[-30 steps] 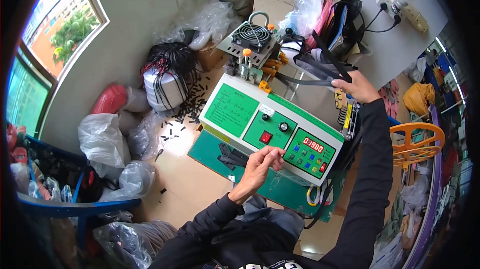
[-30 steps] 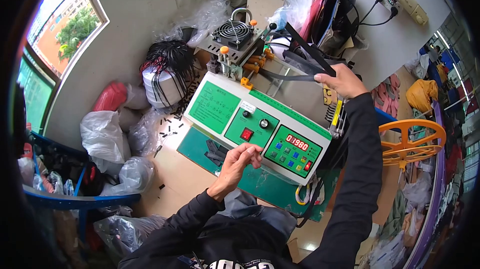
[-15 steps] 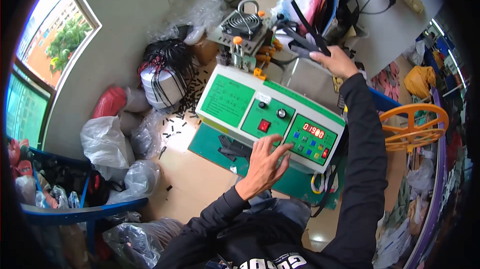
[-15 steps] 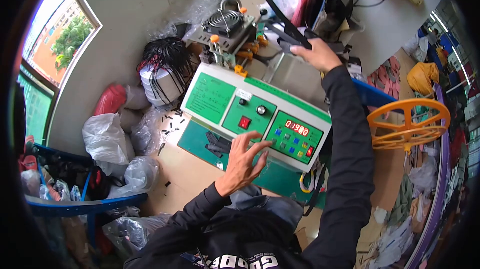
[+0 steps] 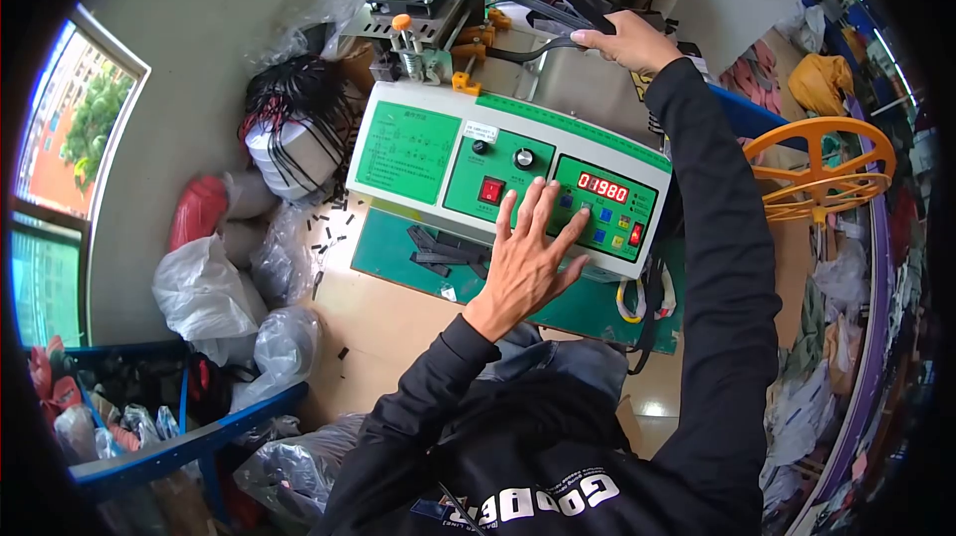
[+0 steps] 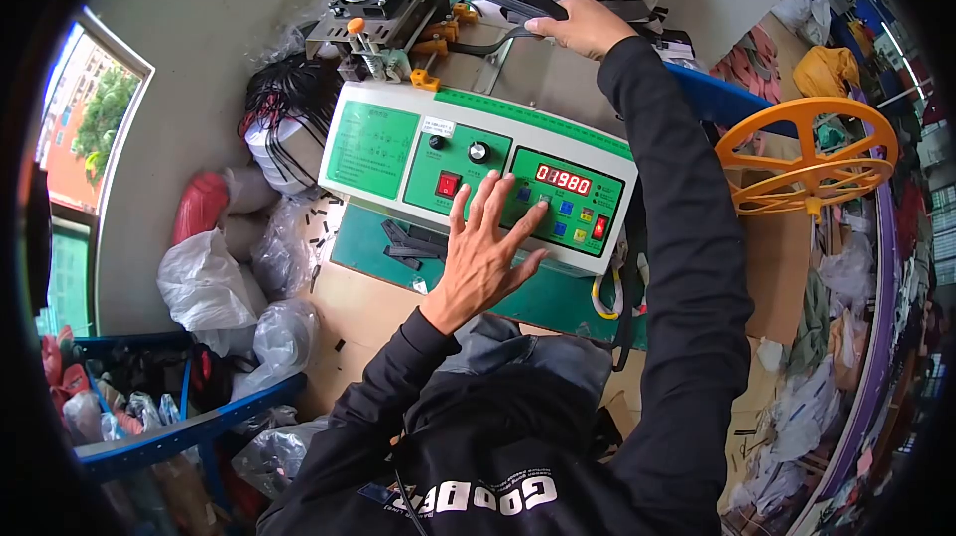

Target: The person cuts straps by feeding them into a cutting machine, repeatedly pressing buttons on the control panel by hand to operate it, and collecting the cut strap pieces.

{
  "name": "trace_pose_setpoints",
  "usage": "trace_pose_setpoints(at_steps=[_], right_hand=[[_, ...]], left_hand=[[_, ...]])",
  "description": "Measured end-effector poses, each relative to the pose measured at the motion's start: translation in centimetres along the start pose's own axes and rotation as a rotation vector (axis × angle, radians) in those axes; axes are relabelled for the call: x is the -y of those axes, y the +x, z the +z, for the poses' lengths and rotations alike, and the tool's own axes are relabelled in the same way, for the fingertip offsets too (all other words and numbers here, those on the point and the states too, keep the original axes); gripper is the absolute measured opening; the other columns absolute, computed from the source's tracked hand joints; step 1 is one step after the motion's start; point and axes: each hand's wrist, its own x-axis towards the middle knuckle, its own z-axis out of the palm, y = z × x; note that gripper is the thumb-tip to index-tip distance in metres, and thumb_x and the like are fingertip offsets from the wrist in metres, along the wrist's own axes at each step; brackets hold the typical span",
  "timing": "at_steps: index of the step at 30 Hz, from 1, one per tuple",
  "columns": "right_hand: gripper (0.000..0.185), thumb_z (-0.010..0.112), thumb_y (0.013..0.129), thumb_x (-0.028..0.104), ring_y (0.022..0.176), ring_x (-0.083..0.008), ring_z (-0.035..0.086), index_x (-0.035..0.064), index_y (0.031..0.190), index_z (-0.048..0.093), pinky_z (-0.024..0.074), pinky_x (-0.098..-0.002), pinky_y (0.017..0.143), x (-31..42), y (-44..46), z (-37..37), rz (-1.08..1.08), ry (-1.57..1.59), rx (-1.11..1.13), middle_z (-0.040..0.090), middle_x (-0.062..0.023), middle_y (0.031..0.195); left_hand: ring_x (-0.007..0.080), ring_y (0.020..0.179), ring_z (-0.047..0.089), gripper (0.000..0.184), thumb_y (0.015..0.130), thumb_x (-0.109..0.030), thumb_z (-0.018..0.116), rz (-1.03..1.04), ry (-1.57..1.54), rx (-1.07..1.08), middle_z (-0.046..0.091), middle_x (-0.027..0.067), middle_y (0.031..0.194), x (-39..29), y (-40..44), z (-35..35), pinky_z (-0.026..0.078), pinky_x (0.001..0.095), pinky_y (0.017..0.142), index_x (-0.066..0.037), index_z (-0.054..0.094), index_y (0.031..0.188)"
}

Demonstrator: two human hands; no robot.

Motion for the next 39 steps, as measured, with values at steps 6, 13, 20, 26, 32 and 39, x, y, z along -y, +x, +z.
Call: trace_pose_setpoints(at_steps=[6,13,20,26,32,39], right_hand=[[0.032,0.061,0.078,0.033,0.05,-0.0118,0.042,0.0006,0.078,0.063,0.0349,-0.0237,0.048,-0.2,0.0,-0.2,-0.001,-0.034,0.062,0.051,-0.0025,0.059],[0.025,0.058,0.084,0.027,0.047,-0.0075,0.035,0.0079,0.068,0.053,0.0262,-0.0215,0.045,-1.5,0.2,0.3,0.003,0.08,0.056,0.041,0.0029,0.053],[0.031,0.057,0.083,0.031,0.048,-0.0116,0.04,0.0031,0.07,0.059,0.0338,-0.0232,0.048,-1.7,-0.5,0.1,0.053,-0.036,0.104,0.048,-0.0006,0.054],[0.035,0.057,0.083,0.034,0.047,-0.0118,0.043,0.003,0.068,0.059,0.0365,-0.024,0.048,-1.7,-0.7,0.5,0.054,-0.113,0.122,0.051,-0.0017,0.054],[0.034,0.056,0.085,0.035,0.039,-0.0078,0.038,0.0072,0.066,0.053,0.0299,-0.0213,0.038,-2.3,-0.7,1.2,0.153,-0.085,0.131,0.049,0.0,0.052],[0.037,0.058,0.083,0.036,0.039,-0.0083,0.041,0.0059,0.062,0.055,0.0314,-0.0218,0.038,-3.2,-0.2,1.8,0.215,-0.032,0.121,0.051,-0.0015,0.051]], left_hand=[[0.034,0.133,0.023,0.054,0.075,-0.033,0.062,0.007,0.008,0.013,0.03,0.0185,0.139,0.1,0.5,0.2,0.013,0.0475,0.108,-0.014,0.048,0.124],[0.0323,0.135,0.02,0.054,0.078,-0.035,0.061,-0.01,0.05,0.04,0.029,0.0176,0.141,-0.2,0.8,-0.4,0.011,0.0485,0.109,-0.014,0.048,0.125],[0.0321,0.135,0.02,0.051,0.078,-0.033,0.059,-0.01,-0.003,0.003,0.03,0.0178,0.14,0.1,0.5,-0.3,0.011,0.0492,0.109,-0.011,0.047,0.123],[0.0331,0.134,0.021,0.049,0.078,-0.031,0.057,0.003,-0.05,-0.055,0.033,0.0191,0.136,0.3,0.2,-0.5,0.011,0.0497,0.109,-0.007,0.048,0.119],[0.0346,0.133,0.021,0.047,0.077,-0.029,0.055,0.026,-0.062,-0.107,0.036,0.0207,0.133,0.7,-0.2,0.2,0.011,0.0505,0.11,-0.004,0.048,0.116],[0.0357,0.133,0.02,0.047,0.077,-0.028,0.054,0.036,-0.091,-0.139,0.036,0.022,0.132,0.9,-0.5,0.6,0.011,0.0515,0.109,-0.003,0.047,0.116]])
